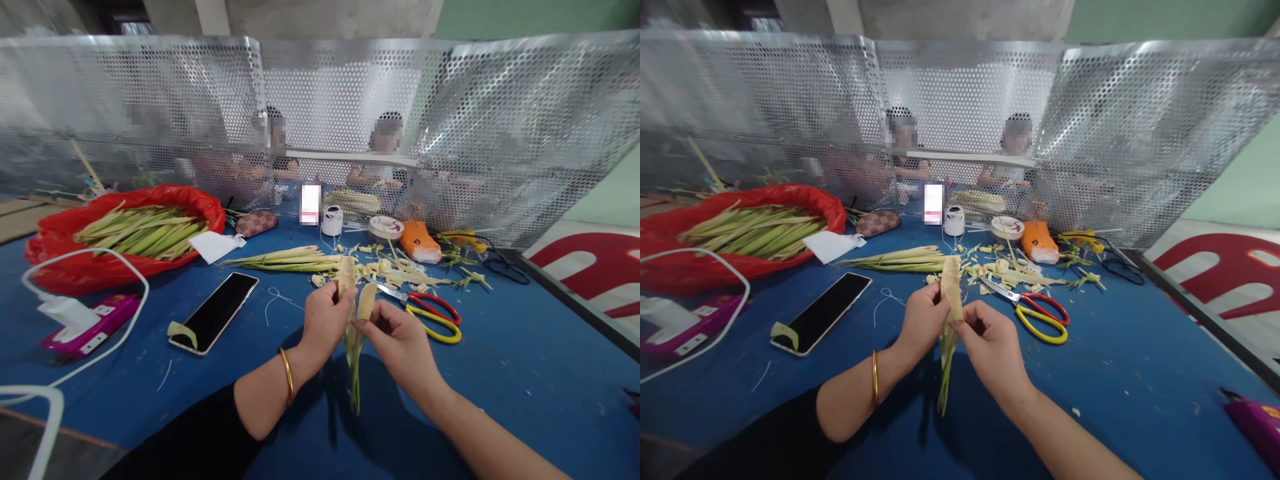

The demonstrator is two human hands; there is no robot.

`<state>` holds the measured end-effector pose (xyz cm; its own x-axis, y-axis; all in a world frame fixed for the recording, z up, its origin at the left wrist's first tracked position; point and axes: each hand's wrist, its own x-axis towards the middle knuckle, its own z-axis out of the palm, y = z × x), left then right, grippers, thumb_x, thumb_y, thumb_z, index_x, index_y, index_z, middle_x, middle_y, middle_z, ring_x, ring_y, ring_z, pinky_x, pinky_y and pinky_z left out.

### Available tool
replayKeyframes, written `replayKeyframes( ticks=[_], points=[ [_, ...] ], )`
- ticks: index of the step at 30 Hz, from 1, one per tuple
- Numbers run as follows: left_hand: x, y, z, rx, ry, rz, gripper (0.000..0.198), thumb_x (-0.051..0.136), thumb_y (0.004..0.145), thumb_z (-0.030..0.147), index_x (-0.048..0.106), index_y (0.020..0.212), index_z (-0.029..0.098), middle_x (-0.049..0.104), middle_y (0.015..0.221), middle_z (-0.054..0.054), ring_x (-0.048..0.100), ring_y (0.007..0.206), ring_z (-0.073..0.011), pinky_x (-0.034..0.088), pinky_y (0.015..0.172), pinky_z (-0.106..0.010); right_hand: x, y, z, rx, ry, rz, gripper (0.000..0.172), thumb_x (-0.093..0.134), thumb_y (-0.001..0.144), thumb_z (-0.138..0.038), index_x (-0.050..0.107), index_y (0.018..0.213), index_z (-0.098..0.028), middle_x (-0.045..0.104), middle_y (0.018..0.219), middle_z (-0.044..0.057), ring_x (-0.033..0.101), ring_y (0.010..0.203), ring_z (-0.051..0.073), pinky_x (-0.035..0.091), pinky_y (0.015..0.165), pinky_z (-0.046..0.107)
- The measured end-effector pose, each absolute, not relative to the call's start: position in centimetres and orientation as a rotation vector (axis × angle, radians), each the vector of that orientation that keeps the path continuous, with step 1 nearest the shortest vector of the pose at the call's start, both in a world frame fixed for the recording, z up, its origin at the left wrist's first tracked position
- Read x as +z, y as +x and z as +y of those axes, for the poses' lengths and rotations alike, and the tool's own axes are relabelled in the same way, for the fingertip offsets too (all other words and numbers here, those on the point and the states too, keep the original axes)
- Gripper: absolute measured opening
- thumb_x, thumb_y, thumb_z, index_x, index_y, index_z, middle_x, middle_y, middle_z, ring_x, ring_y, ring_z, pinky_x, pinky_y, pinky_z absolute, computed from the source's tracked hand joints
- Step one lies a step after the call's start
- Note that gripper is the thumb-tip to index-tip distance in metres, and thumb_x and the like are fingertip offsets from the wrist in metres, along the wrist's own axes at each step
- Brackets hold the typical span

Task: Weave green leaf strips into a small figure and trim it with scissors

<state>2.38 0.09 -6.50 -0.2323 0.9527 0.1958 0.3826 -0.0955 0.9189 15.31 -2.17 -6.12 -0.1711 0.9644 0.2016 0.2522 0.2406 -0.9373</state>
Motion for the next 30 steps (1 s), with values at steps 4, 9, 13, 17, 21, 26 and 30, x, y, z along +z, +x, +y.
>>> replayKeyframes(
  ticks=[4, 9, 13, 17, 21, 26, 30],
  points=[
    [-6.4, 2.3, 0.1, 1.346, 1.473, 1.641, 0.014, 0.053, 0.076, 0.024, 0.058, 0.065, 0.018, 0.054, 0.057, 0.004, 0.044, 0.055, -0.011, 0.032, 0.053, -0.022, -6.5, 15.2, -2.2, 1.051, -1.206, -1.614, 0.016, 0.066, 0.073, -0.029, 0.053, 0.068, -0.02, 0.053, 0.06, -0.004, 0.046, 0.054, 0.011, 0.035, 0.05, 0.022],
    [-6.2, 2.5, -0.2, 1.349, 1.412, 1.506, 0.022, 0.056, 0.077, 0.035, 0.056, 0.065, 0.018, 0.054, 0.059, 0.004, 0.046, 0.055, -0.0109, 0.034, 0.052, -0.022, -6.6, 15.3, -1.7, 1.134, -1.151, -1.454, 0.021, 0.065, 0.073, -0.033, 0.053, 0.063, -0.019, 0.05, 0.055, -0.005, 0.044, 0.051, 0.011, 0.036, 0.049, 0.023],
    [-6.4, 2.9, -0.3, 1.304, 1.335, 1.4, 0.029, 0.054, 0.079, 0.04, 0.053, 0.06, 0.018, 0.048, 0.053, 0.005, 0.042, 0.051, -0.0098, 0.033, 0.048, -0.021, -6.2, 15.3, -1.2, 1.201, -1.115, -1.319, 0.021, 0.07, 0.069, -0.034, 0.055, 0.065, -0.019, 0.054, 0.056, -0.004, 0.048, 0.054, 0.012, 0.04, 0.052, 0.024],
    [-6.8, 3.1, -0.4, 1.305, 1.321, 1.428, 0.028, 0.053, 0.079, 0.038, 0.05, 0.059, 0.018, 0.045, 0.052, 0.005, 0.041, 0.048, -0.0093, 0.032, 0.044, -0.019, -6.3, 15.4, -1.0, 1.147, -1.074, -1.328, 0.016, 0.069, 0.07, -0.03, 0.059, 0.069, -0.018, 0.054, 0.059, -0.004, 0.047, 0.056, 0.011, 0.038, 0.054, 0.023],
    [-6.9, 3.4, -0.6, 1.227, 1.257, 1.37, 0.021, 0.052, 0.078, 0.036, 0.056, 0.068, 0.018, 0.052, 0.056, 0.003, 0.048, 0.048, -0.0118, 0.038, 0.041, -0.02, -6.5, 15.5, -1.0, 1.082, -1.074, -1.331, 0.015, 0.067, 0.073, -0.03, 0.06, 0.068, -0.018, 0.055, 0.058, -0.004, 0.046, 0.055, 0.011, 0.037, 0.052, 0.022],
    [-6.8, 3.4, -0.6, 1.246, 1.292, 1.418, 0.022, 0.052, 0.079, 0.036, 0.055, 0.066, 0.018, 0.052, 0.056, 0.003, 0.048, 0.049, -0.0112, 0.038, 0.044, -0.02, -6.2, 15.4, -1.0, 1.087, -1.084, -1.311, 0.019, 0.069, 0.071, -0.035, 0.06, 0.066, -0.018, 0.055, 0.057, -0.003, 0.046, 0.054, 0.012, 0.04, 0.052, 0.024],
    [-6.7, 3.2, -0.6, 1.251, 1.436, 1.51, 0.021, 0.052, 0.078, 0.033, 0.054, 0.063, 0.018, 0.053, 0.057, 0.003, 0.047, 0.053, -0.0107, 0.035, 0.048, -0.02, -6.1, 15.4, -1.0, 1.085, -1.071, -1.28, 0.022, 0.073, 0.069, -0.036, 0.061, 0.069, -0.018, 0.056, 0.061, -0.002, 0.049, 0.058, 0.013, 0.043, 0.057, 0.026]
  ],
)
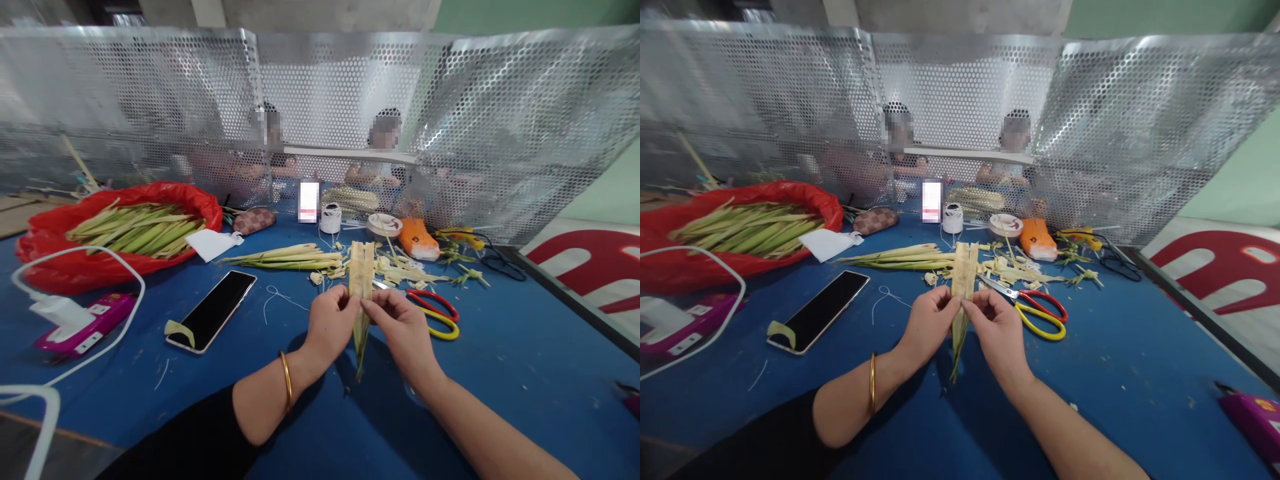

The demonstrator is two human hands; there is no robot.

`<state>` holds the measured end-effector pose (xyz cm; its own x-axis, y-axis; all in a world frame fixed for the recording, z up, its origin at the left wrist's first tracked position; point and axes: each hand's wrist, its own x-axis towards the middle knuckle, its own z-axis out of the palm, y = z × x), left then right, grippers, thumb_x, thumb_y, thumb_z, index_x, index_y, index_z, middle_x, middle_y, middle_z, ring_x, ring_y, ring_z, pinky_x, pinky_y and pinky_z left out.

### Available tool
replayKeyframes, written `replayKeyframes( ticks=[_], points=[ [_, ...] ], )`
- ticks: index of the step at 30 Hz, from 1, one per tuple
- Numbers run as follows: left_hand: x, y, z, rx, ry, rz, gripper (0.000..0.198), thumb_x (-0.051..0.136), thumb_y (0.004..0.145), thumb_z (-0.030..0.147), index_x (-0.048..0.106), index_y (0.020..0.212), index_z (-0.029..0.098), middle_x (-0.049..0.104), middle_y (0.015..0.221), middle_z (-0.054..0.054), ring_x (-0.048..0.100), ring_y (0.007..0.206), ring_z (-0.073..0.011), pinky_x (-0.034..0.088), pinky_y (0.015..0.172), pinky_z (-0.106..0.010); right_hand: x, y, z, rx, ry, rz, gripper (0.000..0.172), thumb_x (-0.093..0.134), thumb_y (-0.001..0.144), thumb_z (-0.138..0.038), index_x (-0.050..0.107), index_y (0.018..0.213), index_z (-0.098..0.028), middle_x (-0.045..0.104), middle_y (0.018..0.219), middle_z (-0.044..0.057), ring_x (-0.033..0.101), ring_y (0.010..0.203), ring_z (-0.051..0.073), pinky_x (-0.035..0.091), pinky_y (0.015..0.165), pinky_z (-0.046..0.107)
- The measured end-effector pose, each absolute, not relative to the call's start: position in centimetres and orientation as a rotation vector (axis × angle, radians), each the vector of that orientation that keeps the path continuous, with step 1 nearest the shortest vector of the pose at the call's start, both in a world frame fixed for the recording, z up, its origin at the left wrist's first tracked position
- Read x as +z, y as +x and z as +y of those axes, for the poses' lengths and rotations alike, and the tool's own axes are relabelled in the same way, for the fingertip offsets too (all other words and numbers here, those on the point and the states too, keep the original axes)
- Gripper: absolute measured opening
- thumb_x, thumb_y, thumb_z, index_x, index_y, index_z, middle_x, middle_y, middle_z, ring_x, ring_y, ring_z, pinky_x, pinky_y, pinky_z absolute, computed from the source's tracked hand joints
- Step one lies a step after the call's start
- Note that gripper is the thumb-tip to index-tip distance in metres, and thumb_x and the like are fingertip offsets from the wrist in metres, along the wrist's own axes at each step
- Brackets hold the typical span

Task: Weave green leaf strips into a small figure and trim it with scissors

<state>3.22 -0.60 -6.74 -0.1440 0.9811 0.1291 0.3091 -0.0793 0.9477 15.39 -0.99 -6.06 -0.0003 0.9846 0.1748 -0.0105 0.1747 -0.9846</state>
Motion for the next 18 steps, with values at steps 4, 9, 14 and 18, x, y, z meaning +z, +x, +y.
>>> replayKeyframes(
  ticks=[4, 9, 14, 18],
  points=[
    [-6.53, 3.2, -0.68, 1.229, 1.496, 1.539, 0.023, 0.053, 0.078, 0.032, 0.051, 0.06, 0.018, 0.05, 0.055, 0.004, 0.044, 0.053, -0.0105, 0.032, 0.048, -0.02, -6.03, 15.51, -0.99, 1.043, -1.053, -1.273, 0.02, 0.071, 0.071, -0.035, 0.06, 0.069, -0.019, 0.055, 0.062, -0.002, 0.049, 0.061, 0.014, 0.043, 0.059, 0.026],
    [-6.64, 3.21, -0.75, 1.243, 1.476, 1.504, 0.022, 0.053, 0.077, 0.029, 0.048, 0.059, 0.019, 0.047, 0.054, 0.005, 0.042, 0.053, -0.0098, 0.031, 0.049, -0.02, -5.97, 15.75, -0.95, 1.075, -1.025, -1.391, 0.015, 0.067, 0.075, -0.032, 0.062, 0.082, -0.019, 0.061, 0.073, 0.0, 0.054, 0.069, 0.016, 0.044, 0.064, 0.027],
    [-6.55, 3.07, -0.77, 1.231, 1.533, 1.513, 0.024, 0.052, 0.078, 0.031, 0.048, 0.059, 0.019, 0.047, 0.054, 0.005, 0.042, 0.054, -0.0105, 0.03, 0.051, -0.022, -6.0, 16.13, -0.72, 0.878, -1.083, -1.559, 0.013, 0.06, 0.082, -0.03, 0.058, 0.074, -0.019, 0.053, 0.067, -0.002, 0.047, 0.065, 0.014, 0.041, 0.062, 0.026],
    [-6.02, 2.97, -0.78, 1.241, 1.54, 1.547, 0.024, 0.052, 0.08, 0.032, 0.05, 0.06, 0.019, 0.049, 0.055, 0.005, 0.042, 0.053, -0.0105, 0.029, 0.051, -0.023, -6.03, 16.18, -1.18, 0.684, -1.095, -1.627, 0.013, 0.055, 0.087, -0.028, 0.055, 0.076, -0.02, 0.054, 0.069, -0.002, 0.049, 0.065, 0.014, 0.041, 0.062, 0.026]
  ],
)
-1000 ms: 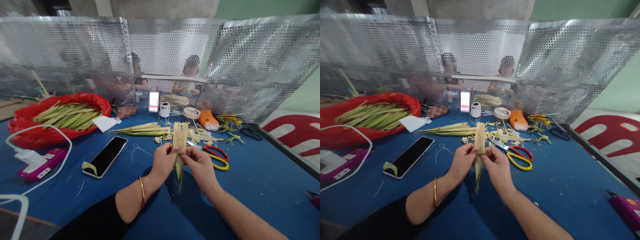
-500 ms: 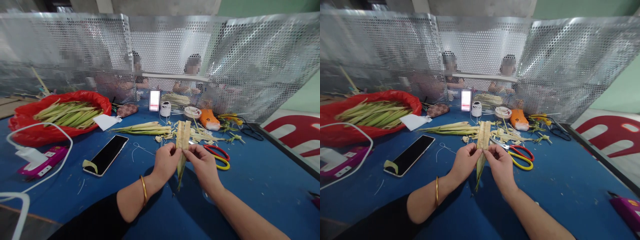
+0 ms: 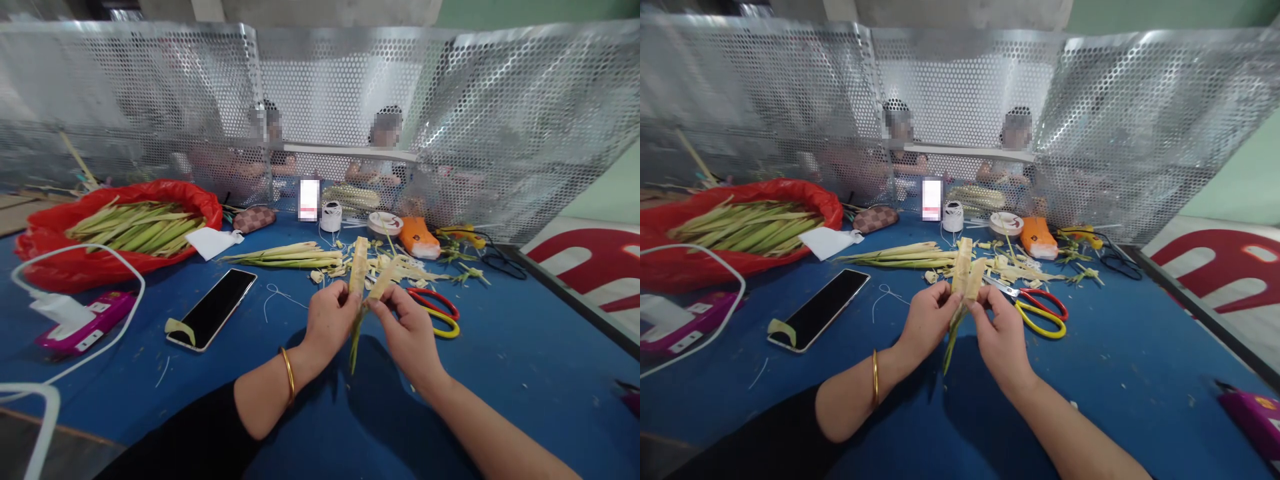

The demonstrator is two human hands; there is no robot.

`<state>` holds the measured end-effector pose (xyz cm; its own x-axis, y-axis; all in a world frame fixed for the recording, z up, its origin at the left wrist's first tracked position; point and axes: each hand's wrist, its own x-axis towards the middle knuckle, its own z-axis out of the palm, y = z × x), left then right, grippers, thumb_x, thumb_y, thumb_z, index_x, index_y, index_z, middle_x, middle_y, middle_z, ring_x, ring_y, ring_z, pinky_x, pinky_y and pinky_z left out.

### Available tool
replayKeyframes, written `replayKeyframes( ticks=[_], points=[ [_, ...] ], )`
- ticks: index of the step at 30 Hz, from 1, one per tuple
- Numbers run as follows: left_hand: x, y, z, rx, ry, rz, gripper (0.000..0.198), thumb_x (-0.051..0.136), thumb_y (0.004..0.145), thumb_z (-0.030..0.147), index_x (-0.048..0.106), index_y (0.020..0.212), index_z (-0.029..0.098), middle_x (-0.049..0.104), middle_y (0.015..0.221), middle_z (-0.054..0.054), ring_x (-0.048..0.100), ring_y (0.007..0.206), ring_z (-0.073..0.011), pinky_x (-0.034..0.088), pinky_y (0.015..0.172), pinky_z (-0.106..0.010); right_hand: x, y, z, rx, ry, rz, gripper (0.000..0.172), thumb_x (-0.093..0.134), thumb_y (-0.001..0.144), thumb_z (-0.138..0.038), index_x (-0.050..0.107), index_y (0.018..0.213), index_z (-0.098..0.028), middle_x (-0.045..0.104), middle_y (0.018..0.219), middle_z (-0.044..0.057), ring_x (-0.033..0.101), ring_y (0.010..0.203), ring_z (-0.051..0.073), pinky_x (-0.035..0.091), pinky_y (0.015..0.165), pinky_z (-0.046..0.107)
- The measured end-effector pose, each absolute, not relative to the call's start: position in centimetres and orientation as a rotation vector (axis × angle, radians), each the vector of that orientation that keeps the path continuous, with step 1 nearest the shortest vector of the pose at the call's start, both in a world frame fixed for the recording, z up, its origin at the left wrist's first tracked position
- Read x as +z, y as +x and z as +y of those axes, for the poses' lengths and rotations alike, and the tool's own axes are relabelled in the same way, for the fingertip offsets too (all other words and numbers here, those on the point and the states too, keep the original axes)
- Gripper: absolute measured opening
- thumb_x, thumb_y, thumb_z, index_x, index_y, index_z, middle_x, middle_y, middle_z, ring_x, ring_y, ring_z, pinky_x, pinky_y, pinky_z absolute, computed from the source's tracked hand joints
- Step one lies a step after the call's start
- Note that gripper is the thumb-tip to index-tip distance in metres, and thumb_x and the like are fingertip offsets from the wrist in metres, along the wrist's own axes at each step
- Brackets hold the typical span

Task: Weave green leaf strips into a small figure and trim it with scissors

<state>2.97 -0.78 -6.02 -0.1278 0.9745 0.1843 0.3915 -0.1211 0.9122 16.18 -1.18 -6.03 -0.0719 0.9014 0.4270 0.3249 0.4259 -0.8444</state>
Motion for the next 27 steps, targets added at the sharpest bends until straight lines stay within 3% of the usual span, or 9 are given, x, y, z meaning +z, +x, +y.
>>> replayKeyframes(
  ticks=[5, 12, 22, 27],
  points=[
    [-5.9, 3.0, -0.6, 1.254, 1.566, 1.609, 0.023, 0.052, 0.079, 0.031, 0.051, 0.06, 0.018, 0.049, 0.055, 0.005, 0.042, 0.054, -0.0104, 0.029, 0.053, -0.023, -6.2, 16.4, -2.1, 0.489, -1.017, -1.721, 0.007, 0.052, 0.091, -0.024, 0.057, 0.088, -0.021, 0.061, 0.08, 0.002, 0.058, 0.077, 0.018, 0.045, 0.071, 0.029],
    [-6.4, 3.0, -0.3, 1.261, 1.571, 1.607, 0.026, 0.052, 0.079, 0.031, 0.047, 0.057, 0.019, 0.044, 0.053, 0.006, 0.04, 0.053, -0.0099, 0.026, 0.052, -0.024, -5.8, 16.3, -2.5, 0.417, -0.829, -1.723, 0.012, 0.049, 0.092, -0.015, 0.058, 0.091, -0.023, 0.063, 0.087, 0.005, 0.061, 0.084, 0.02, 0.049, 0.077, 0.036],
    [-6.9, 2.5, 0.2, 1.24, 1.595, 1.677, 0.025, 0.051, 0.08, 0.031, 0.047, 0.058, 0.02, 0.047, 0.054, 0.005, 0.041, 0.053, -0.011, 0.027, 0.053, -0.024, -4.2, 16.0, -5.2, 0.646, -0.577, -1.515, 0.017, 0.046, 0.093, -0.011, 0.056, 0.092, -0.024, 0.062, 0.08, 0.004, 0.066, 0.078, 0.02, 0.056, 0.067, 0.038],
    [-7.3, 1.9, 1.0, 1.234, 1.576, 1.739, 0.023, 0.051, 0.079, 0.029, 0.05, 0.058, 0.02, 0.05, 0.054, 0.004, 0.044, 0.054, -0.012, 0.028, 0.054, -0.024, -2.4, 16.5, -6.3, 0.96, -0.473, -1.368, 0.01, 0.05, 0.091, -0.017, 0.057, 0.091, -0.024, 0.059, 0.073, 0.001, 0.063, 0.056, 0.017, 0.053, 0.048, 0.032]
  ],
)
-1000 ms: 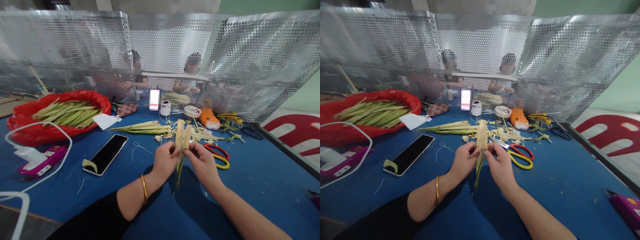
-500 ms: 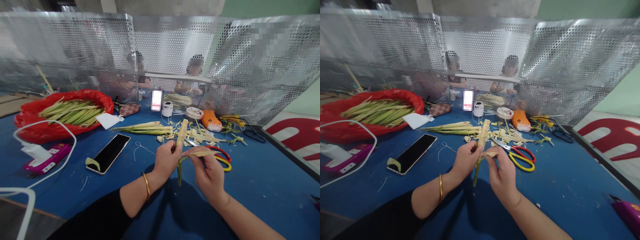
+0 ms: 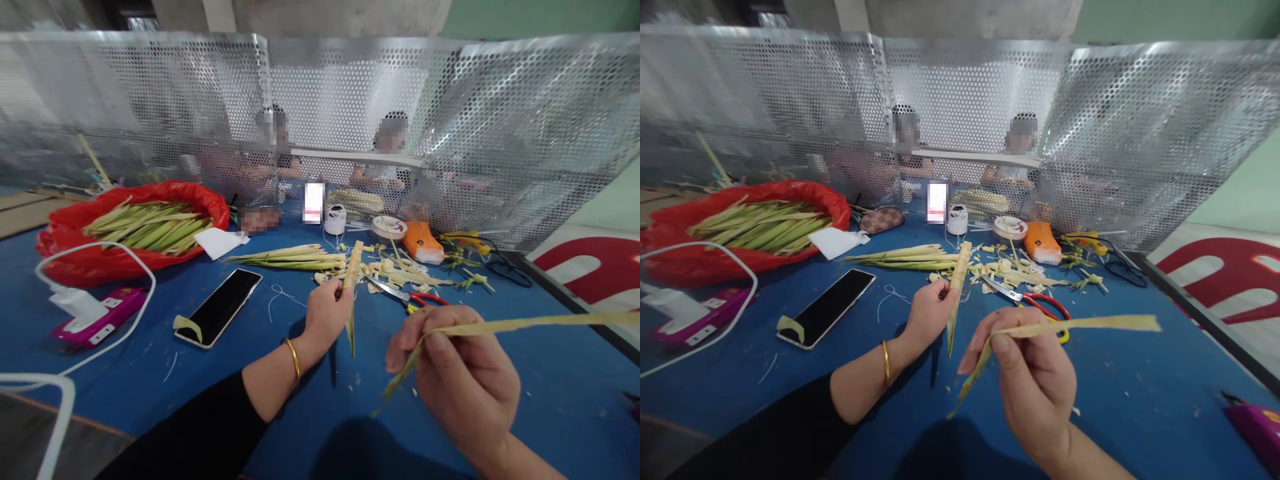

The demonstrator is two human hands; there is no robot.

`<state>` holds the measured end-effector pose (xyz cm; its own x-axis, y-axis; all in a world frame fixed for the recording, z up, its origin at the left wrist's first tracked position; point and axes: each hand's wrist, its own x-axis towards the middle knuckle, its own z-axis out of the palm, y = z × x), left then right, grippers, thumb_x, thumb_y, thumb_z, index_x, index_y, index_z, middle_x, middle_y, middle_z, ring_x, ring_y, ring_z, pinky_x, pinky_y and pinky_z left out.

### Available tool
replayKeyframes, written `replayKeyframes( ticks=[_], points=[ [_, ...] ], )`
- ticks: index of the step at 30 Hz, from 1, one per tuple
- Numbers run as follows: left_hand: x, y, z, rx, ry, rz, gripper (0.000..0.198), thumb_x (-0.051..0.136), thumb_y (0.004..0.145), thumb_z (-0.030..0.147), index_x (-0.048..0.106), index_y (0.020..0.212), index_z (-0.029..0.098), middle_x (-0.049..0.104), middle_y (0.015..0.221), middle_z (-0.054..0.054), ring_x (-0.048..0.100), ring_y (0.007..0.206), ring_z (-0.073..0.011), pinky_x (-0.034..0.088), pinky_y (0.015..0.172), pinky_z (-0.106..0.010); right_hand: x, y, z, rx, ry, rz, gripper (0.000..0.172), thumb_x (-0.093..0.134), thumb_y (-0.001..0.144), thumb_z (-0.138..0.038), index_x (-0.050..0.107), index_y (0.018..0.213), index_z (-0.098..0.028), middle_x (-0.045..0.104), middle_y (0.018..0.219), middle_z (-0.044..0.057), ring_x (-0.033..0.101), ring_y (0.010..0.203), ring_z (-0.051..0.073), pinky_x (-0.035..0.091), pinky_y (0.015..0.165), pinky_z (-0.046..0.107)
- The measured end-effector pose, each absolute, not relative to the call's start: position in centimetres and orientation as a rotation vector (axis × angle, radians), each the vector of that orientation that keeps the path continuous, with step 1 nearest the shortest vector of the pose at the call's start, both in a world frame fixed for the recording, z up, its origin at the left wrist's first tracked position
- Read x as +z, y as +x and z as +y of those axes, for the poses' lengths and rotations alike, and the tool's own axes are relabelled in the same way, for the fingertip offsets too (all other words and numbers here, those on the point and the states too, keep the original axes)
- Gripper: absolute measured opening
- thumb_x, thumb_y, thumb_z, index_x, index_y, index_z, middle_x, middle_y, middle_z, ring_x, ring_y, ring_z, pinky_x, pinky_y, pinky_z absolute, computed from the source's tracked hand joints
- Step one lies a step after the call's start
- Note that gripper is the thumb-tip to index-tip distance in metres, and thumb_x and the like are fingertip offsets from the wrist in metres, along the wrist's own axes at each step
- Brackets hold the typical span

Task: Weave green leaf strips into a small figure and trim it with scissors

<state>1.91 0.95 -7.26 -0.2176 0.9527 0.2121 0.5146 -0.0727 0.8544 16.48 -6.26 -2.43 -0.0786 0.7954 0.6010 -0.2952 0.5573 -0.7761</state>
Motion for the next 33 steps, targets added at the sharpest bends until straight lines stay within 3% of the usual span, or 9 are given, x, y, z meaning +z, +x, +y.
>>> replayKeyframes(
  ticks=[3, 7, 10, 13, 16, 18, 21, 26, 33],
  points=[
    [-7.2, 1.6, 1.4, 1.248, 1.547, 1.781, 0.023, 0.053, 0.078, 0.029, 0.05, 0.057, 0.02, 0.051, 0.054, 0.004, 0.045, 0.054, -0.0122, 0.029, 0.054, -0.024, -1.9, 17.3, -4.8, 1.002, -0.598, -1.304, 0.006, 0.053, 0.09, -0.024, 0.058, 0.086, -0.024, 0.058, 0.068, -0.001, 0.059, 0.049, 0.015, 0.048, 0.043, 0.027],
    [-7.1, 1.4, 1.5, 1.28, 1.461, 1.7, 0.025, 0.054, 0.078, 0.033, 0.052, 0.057, 0.019, 0.051, 0.054, 0.004, 0.046, 0.053, -0.0115, 0.031, 0.052, -0.023, -3.7, 18.7, -0.8, 0.84, -1.205, -1.528, 0.014, 0.057, 0.084, -0.026, 0.055, 0.071, -0.022, 0.062, 0.06, 0.0, 0.057, 0.049, 0.015, 0.043, 0.046, 0.026],
    [-6.9, 1.7, 1.0, 1.28, 1.388, 1.569, 0.027, 0.055, 0.078, 0.038, 0.053, 0.059, 0.019, 0.05, 0.052, 0.005, 0.046, 0.051, -0.011, 0.033, 0.049, -0.022, -5.5, 19.2, 1.2, 0.466, -1.653, -1.969, 0.018, 0.063, 0.074, -0.017, 0.055, 0.059, -0.022, 0.057, 0.049, 0.001, 0.056, 0.05, 0.018, 0.031, 0.046, 0.026],
    [-6.5, 2.4, 0.1, 1.23, 1.281, 1.432, 0.028, 0.056, 0.077, 0.041, 0.052, 0.061, 0.019, 0.049, 0.051, 0.005, 0.045, 0.046, -0.0099, 0.034, 0.044, -0.021, -5.9, 19.2, 1.5, 0.168, -1.665, -2.096, 0.023, 0.063, 0.078, -0.027, 0.057, 0.056, -0.021, 0.06, 0.056, 0.005, 0.059, 0.059, 0.021, 0.031, 0.051, 0.028],
    [-6.0, 3.3, -1.1, 1.129, 1.218, 1.255, 0.027, 0.058, 0.076, 0.042, 0.052, 0.063, 0.018, 0.047, 0.052, 0.005, 0.042, 0.044, -0.0088, 0.035, 0.04, -0.02, -5.2, 19.0, 1.3, 0.398, -1.369, -1.896, 0.022, 0.055, 0.086, -0.039, 0.065, 0.077, -0.022, 0.066, 0.077, 0.006, 0.061, 0.075, 0.022, 0.041, 0.062, 0.03],
    [-5.8, 3.8, -1.8, 1.005, 1.217, 1.135, 0.025, 0.06, 0.075, 0.038, 0.052, 0.062, 0.018, 0.047, 0.052, 0.005, 0.042, 0.044, -0.0077, 0.035, 0.041, -0.019, -4.6, 19.0, 1.3, 0.734, -1.202, -1.651, 0.022, 0.055, 0.085, -0.041, 0.063, 0.084, -0.021, 0.064, 0.076, 0.003, 0.06, 0.072, 0.019, 0.045, 0.063, 0.029],
    [-5.5, 4.2, -2.2, 0.888, 1.223, 1.035, 0.023, 0.065, 0.072, 0.038, 0.058, 0.07, 0.016, 0.055, 0.06, 0.003, 0.048, 0.05, -0.0086, 0.038, 0.044, -0.019, -4.5, 18.8, 1.3, 0.978, -1.119, -1.361, 0.023, 0.064, 0.078, -0.041, 0.057, 0.072, -0.019, 0.054, 0.061, -0.003, 0.05, 0.055, 0.013, 0.042, 0.052, 0.024],
    [-5.1, 3.8, -1.7, 1.211, 1.098, 1.13, 0.032, 0.074, 0.064, 0.04, 0.058, 0.076, 0.016, 0.058, 0.064, 0.002, 0.052, 0.058, -0.011, 0.042, 0.047, -0.02, -5.2, 17.1, -0.1, 1.063, -1.144, -1.427, 0.021, 0.072, 0.069, -0.033, 0.057, 0.069, -0.018, 0.053, 0.058, -0.004, 0.046, 0.051, 0.01, 0.038, 0.048, 0.022],
    [-4.9, 3.3, -1.5, 1.325, 1.109, 1.149, 0.021, 0.064, 0.074, 0.034, 0.064, 0.072, 0.014, 0.059, 0.062, 0.0, 0.051, 0.054, -0.0101, 0.041, 0.047, -0.02, -5.1, 16.0, -1.1, 1.221, -1.106, -1.399, 0.03, 0.07, 0.071, -0.043, 0.052, 0.065, -0.02, 0.051, 0.055, -0.004, 0.047, 0.049, 0.011, 0.04, 0.046, 0.023]
  ],
)
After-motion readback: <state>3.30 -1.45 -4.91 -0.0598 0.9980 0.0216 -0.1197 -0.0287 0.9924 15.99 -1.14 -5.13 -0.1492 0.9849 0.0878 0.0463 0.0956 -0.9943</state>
